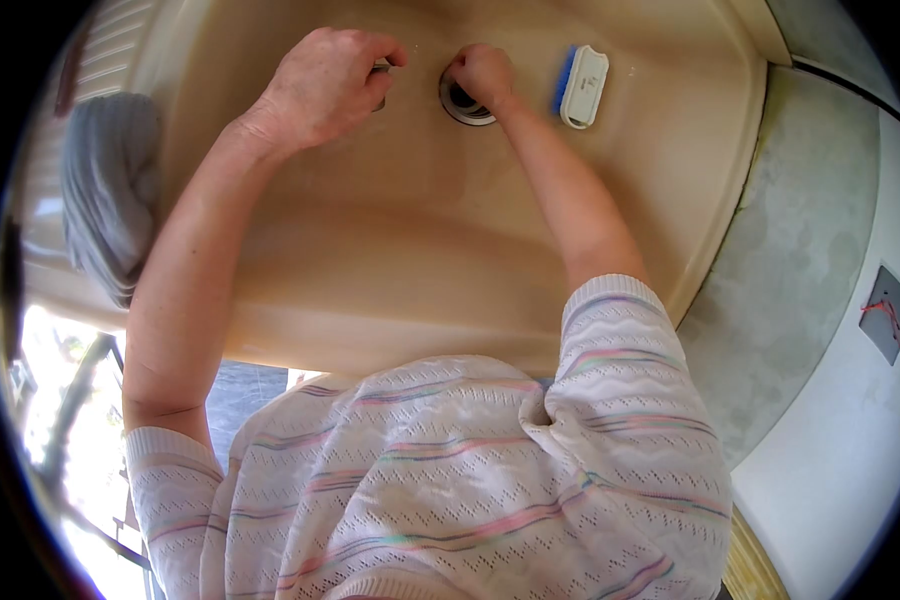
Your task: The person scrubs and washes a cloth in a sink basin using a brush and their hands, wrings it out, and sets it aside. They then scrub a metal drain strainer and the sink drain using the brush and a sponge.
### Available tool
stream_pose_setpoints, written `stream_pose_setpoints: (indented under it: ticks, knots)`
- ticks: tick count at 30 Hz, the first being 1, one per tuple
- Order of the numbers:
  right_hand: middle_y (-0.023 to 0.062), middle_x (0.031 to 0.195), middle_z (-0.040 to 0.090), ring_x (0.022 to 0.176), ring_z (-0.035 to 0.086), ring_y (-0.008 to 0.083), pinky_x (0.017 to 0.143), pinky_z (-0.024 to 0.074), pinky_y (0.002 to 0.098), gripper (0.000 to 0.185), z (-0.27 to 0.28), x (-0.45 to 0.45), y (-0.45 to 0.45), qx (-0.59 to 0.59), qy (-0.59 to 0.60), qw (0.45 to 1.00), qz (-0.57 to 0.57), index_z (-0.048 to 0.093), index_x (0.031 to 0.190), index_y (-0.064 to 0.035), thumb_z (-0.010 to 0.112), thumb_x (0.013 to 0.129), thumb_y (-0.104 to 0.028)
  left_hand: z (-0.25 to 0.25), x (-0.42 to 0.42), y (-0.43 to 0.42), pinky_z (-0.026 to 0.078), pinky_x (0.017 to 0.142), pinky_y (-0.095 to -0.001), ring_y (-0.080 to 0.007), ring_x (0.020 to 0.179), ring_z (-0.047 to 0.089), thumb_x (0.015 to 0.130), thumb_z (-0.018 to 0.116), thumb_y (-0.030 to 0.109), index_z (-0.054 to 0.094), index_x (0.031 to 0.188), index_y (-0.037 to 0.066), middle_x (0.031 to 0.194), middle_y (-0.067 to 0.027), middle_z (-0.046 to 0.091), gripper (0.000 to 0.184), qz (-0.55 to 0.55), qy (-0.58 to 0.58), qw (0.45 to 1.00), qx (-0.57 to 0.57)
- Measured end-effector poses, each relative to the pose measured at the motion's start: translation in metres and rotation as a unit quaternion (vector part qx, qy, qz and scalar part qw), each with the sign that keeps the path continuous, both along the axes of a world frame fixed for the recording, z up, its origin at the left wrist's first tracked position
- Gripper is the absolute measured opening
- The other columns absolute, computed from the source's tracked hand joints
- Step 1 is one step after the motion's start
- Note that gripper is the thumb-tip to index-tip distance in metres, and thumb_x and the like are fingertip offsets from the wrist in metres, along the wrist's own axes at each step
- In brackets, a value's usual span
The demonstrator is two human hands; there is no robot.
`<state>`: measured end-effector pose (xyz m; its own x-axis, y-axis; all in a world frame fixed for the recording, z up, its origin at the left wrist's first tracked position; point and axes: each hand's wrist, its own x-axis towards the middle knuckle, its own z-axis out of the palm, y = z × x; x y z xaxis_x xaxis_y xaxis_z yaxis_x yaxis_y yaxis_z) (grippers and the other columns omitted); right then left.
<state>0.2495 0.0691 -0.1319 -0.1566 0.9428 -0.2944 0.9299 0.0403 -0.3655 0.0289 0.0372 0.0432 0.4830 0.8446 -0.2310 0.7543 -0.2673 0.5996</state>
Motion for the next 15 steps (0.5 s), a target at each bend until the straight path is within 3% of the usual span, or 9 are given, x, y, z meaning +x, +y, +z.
stream_pose_setpoints:
  ticks: [5,11,15]
  knots:
    - [0.0110,0.077,0.063,0.071,0.060,0.0297,0.066,0.0483,0.0388,0.017,-0.005,-0.001,-0.003,0.038,0.001,0.999,0.025,0.066,0.076,-0.0071,0.054,0.071,-0.018,-0.005,-0.001,0.000,0.046,0.075,-0.0381,-0.0285,0.080,0.058,0.078,0.049,0.008,0.060,0.095,0.003,0.081,-0.0130,0.062,0.021,-0.016,-0.006,0.999,0.028]
    - [0.0120,0.076,0.063,0.071,0.059,0.0308,0.066,0.0480,0.0389,0.017,0.002,0.000,-0.011,-0.022,0.012,0.993,0.113,0.066,0.075,-0.0071,0.054,0.070,-0.018,-0.005,-0.001,0.001,0.046,0.075,-0.0382,-0.0288,0.080,0.058,0.077,0.049,0.008,0.060,0.094,0.003,0.081,-0.0136,0.062,0.021,-0.015,-0.009,1.000,0.022]
    - [0.0122,0.075,0.062,0.069,0.059,0.0312,0.065,0.0478,0.0388,0.017,-0.003,0.006,-0.006,0.026,0.034,0.996,0.074,0.066,0.075,-0.0072,0.054,0.070,-0.018,-0.006,-0.002,0.000,0.046,0.075,-0.0383,-0.0289,0.080,0.058,0.077,0.049,0.008,0.061,0.094,0.002,0.081,-0.0138,0.062,0.021,-0.022,-0.013,0.999,0.038]
